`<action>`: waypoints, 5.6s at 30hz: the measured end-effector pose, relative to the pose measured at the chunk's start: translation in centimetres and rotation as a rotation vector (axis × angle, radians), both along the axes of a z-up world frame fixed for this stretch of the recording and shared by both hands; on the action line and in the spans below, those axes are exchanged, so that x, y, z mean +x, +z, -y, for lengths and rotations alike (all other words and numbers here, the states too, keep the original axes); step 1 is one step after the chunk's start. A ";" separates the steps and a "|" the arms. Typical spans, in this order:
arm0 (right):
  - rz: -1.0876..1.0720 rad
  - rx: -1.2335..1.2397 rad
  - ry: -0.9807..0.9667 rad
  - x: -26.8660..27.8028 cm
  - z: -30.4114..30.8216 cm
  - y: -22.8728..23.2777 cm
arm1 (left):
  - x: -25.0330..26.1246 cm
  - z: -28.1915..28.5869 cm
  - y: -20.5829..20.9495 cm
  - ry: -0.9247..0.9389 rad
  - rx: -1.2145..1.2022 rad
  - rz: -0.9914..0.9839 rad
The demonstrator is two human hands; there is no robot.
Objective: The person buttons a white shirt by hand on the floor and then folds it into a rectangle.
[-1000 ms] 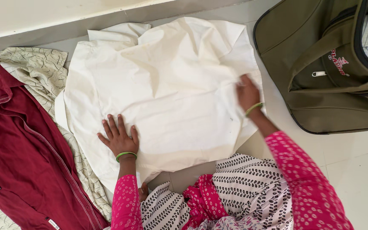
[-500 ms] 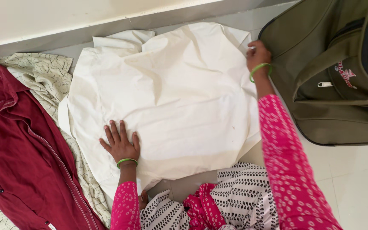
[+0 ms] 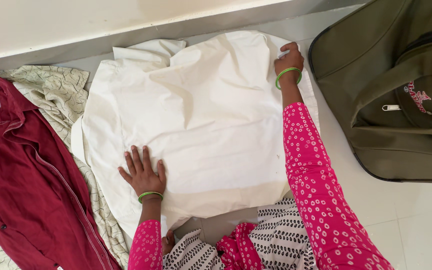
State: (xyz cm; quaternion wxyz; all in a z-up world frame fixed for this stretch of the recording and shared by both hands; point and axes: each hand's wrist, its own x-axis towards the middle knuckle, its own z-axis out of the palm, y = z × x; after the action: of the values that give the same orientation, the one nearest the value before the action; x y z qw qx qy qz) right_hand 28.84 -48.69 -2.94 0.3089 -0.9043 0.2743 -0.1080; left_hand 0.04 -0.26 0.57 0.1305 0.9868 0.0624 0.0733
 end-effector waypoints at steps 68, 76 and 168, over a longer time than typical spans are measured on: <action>-0.612 0.813 0.270 -34.9 10.7 11.4 | -0.1 0.0 0.2 -0.013 -0.014 -0.063; -0.529 0.773 0.383 -40.2 14.4 10.5 | -0.1 -0.1 0.0 -0.016 -0.003 -0.073; -0.400 -0.608 1.176 -27.8 -2.3 4.9 | -0.7 -3.7 -1.2 -0.712 0.142 -0.379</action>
State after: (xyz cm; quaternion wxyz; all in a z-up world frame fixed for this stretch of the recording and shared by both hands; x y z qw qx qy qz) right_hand 1.09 -46.34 1.99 -0.0075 -0.9518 -0.2524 0.1741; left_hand -0.67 3.49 -0.67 0.0654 0.9492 -0.2654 -0.1556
